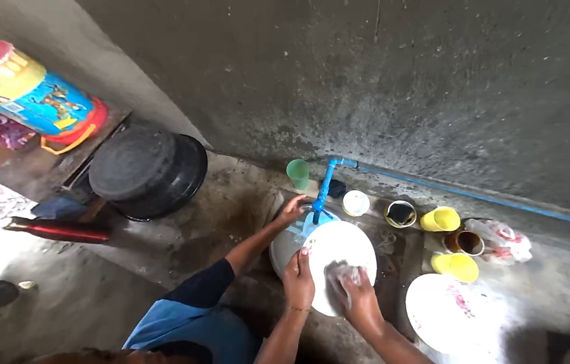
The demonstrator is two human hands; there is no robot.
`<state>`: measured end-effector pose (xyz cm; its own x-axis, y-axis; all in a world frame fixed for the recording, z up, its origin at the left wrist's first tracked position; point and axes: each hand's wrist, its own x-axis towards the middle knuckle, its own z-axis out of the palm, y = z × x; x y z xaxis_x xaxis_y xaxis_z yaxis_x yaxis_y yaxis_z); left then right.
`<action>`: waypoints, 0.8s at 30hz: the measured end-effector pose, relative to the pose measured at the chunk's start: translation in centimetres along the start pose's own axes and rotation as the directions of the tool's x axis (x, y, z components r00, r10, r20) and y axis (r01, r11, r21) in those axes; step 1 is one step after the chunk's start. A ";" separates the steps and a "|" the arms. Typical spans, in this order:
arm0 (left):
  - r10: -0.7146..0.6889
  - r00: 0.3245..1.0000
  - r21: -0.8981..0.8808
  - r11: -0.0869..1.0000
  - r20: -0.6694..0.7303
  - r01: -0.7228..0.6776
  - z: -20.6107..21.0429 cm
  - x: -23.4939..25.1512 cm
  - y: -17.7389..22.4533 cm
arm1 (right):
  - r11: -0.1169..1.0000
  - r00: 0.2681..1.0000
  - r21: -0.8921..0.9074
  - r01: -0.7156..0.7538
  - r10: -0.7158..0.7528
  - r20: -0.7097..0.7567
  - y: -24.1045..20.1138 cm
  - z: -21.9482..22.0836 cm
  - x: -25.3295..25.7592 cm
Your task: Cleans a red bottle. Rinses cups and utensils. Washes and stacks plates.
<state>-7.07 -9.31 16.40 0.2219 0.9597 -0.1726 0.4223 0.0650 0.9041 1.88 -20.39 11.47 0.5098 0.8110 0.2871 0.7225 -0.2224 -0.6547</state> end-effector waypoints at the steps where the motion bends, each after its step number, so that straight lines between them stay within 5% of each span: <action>1: -0.002 1.000 0.015 1.000 -0.025 0.002 -0.4 0.3 0.0 | 0.999 0.999 -0.024 0.032 -0.031 0.019 0.3 0.1 -1.0; 7: 0.020 0.998 -0.064 0.998 -0.067 -0.024 -0.1 0.6 -0.1 | 0.981 0.984 -0.069 -0.180 0.179 -0.021 1.9 -0.4 1.2; 9: 0.037 0.996 -0.073 0.996 -0.079 -0.043 0.1 0.7 0.0 | 0.977 0.974 -0.023 -0.210 0.211 0.085 -0.3 -0.4 -0.2; 14: -0.033 0.999 0.016 0.999 0.010 0.032 0.7 -0.3 -0.6 | 0.999 1.000 0.046 0.005 -0.006 0.024 -2.3 2.0 0.6; 19: -0.008 1.000 0.005 1.000 -0.018 0.008 1.3 -1.0 -0.5 | 0.991 0.987 0.010 -0.131 0.132 -0.094 0.4 1.5 6.9; 24: -0.045 0.995 -0.016 0.999 -0.093 0.044 0.3 0.7 -0.7 | 0.998 0.993 0.035 0.061 -0.064 0.096 -2.5 2.0 0.3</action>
<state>-6.91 -8.73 15.54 0.1204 0.9770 -0.1763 0.4171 0.1114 0.9020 -0.70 -18.52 11.79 0.4149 0.8720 0.2597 0.7354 -0.1533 -0.6600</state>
